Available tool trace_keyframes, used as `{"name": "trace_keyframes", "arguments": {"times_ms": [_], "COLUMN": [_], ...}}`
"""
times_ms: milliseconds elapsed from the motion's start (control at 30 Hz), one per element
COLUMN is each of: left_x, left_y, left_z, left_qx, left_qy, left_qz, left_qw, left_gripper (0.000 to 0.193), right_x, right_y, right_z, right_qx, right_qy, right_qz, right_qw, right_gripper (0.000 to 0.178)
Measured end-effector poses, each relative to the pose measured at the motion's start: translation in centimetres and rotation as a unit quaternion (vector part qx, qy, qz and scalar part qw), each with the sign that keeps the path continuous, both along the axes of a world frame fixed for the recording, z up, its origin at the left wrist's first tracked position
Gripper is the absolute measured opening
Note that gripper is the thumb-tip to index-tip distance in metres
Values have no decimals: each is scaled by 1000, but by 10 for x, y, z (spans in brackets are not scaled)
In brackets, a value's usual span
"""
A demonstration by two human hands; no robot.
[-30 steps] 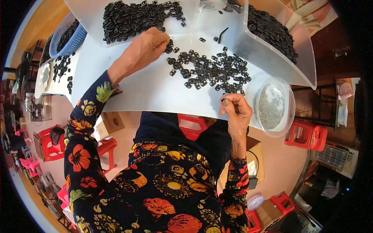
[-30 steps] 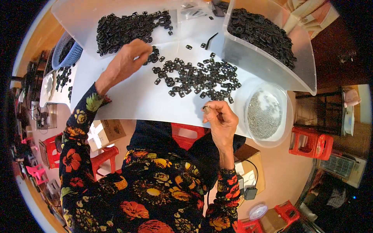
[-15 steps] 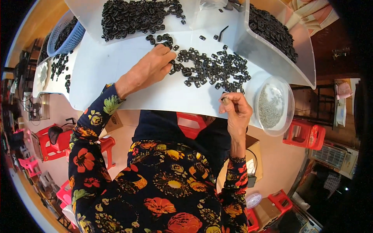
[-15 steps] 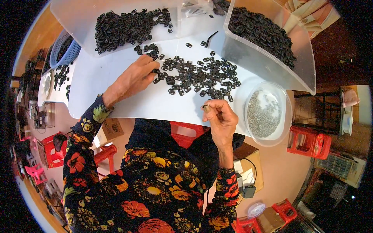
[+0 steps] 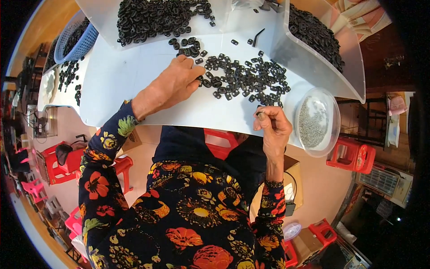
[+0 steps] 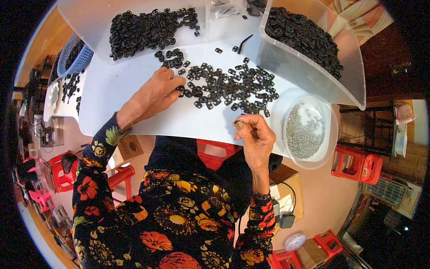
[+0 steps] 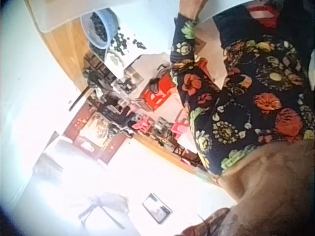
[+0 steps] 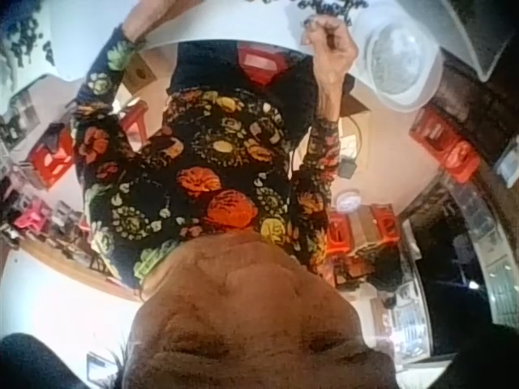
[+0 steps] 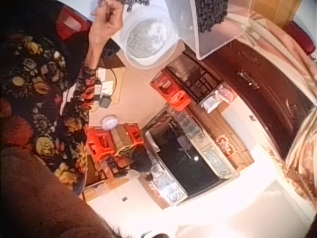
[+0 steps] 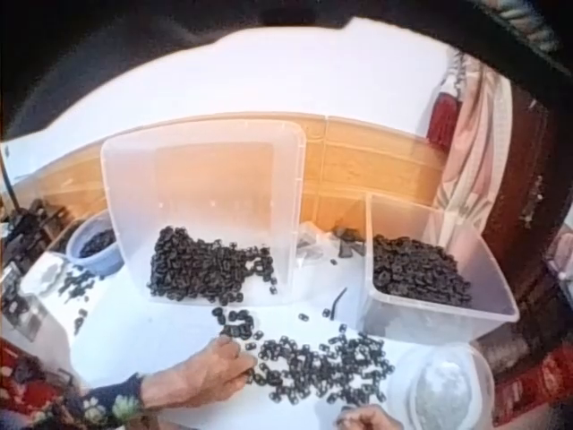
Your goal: The person assembles components by picking up metal pins from a plastic bowl, inserting them into black plastic pieces, and pressing the parts together by hand.
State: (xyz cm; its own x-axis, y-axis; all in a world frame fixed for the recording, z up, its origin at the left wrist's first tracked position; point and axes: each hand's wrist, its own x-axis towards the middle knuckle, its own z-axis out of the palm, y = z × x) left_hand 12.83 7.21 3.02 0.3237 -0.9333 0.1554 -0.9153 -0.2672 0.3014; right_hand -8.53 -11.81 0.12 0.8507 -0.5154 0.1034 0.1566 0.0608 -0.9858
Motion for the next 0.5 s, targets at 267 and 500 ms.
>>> {"name": "trace_keyframes", "arguments": {"times_ms": [267,500], "left_x": [-4,-35], "left_y": [-4,-26], "left_z": [-4,4], "left_qx": [-121,-178], "left_qy": [49,657], "left_qz": [0,76], "left_qw": [991,729], "left_gripper": [19,19], "right_x": [0,-2], "right_y": [-1,-2], "right_z": [4,-1], "right_qx": [-5,30], "right_qy": [-10,-17], "right_qz": [-7,-3], "right_qw": [1000,999], "right_gripper": [8,7]}}
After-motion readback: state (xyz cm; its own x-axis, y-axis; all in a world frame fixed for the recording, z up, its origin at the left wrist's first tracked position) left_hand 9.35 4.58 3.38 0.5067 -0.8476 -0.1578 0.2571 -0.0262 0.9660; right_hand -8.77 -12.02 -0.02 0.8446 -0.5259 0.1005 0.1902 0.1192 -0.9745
